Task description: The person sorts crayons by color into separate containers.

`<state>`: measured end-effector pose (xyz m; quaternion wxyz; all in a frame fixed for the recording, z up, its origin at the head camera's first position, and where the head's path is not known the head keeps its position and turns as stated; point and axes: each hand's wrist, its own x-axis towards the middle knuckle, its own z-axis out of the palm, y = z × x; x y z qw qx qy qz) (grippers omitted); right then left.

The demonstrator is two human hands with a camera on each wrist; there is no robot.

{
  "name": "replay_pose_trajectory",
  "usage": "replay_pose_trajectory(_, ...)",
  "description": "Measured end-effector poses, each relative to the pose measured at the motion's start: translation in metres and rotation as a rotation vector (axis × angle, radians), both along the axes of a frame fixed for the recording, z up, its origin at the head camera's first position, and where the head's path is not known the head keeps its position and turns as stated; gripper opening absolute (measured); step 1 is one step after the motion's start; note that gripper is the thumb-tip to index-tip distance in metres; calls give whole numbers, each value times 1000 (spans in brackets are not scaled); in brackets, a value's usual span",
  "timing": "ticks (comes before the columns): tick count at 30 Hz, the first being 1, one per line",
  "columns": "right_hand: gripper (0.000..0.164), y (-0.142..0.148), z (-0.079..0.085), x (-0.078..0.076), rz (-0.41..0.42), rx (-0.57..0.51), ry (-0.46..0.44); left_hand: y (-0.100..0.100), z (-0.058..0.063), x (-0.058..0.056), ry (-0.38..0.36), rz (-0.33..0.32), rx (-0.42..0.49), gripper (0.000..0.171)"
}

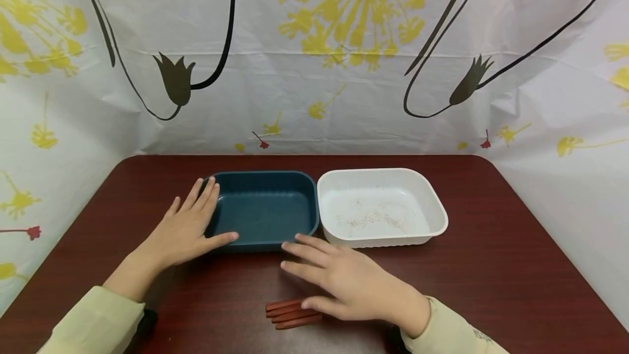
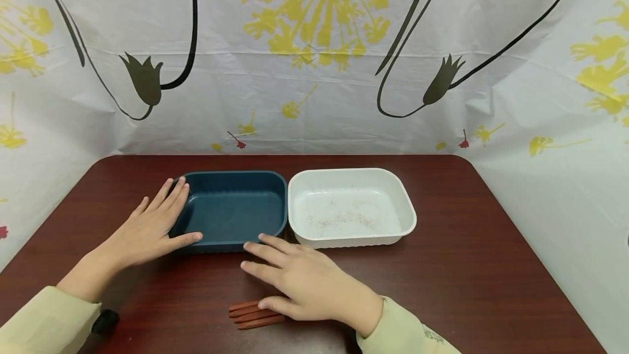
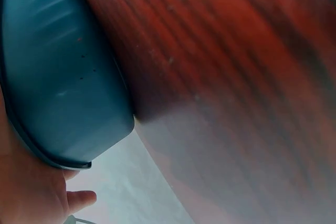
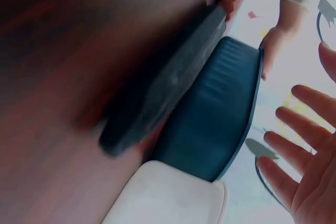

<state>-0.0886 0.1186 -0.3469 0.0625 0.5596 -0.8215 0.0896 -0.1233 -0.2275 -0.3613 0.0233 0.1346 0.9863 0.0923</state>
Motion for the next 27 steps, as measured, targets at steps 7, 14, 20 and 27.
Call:
replay_pose_trajectory(7,51,-14,-2,2,78,53,-41,-1,1,1,-23,14,28,115)
replay_pose_trajectory(14,42,-24,-5,-4,122,105,-123,-1,0,1,-30,9,48,116)
replay_pose_trajectory(20,36,-30,-8,-12,128,162,-185,0,0,0,-10,-4,45,115)
replay_pose_trajectory(27,25,-33,-10,-17,122,211,-244,0,0,1,1,-18,46,115)
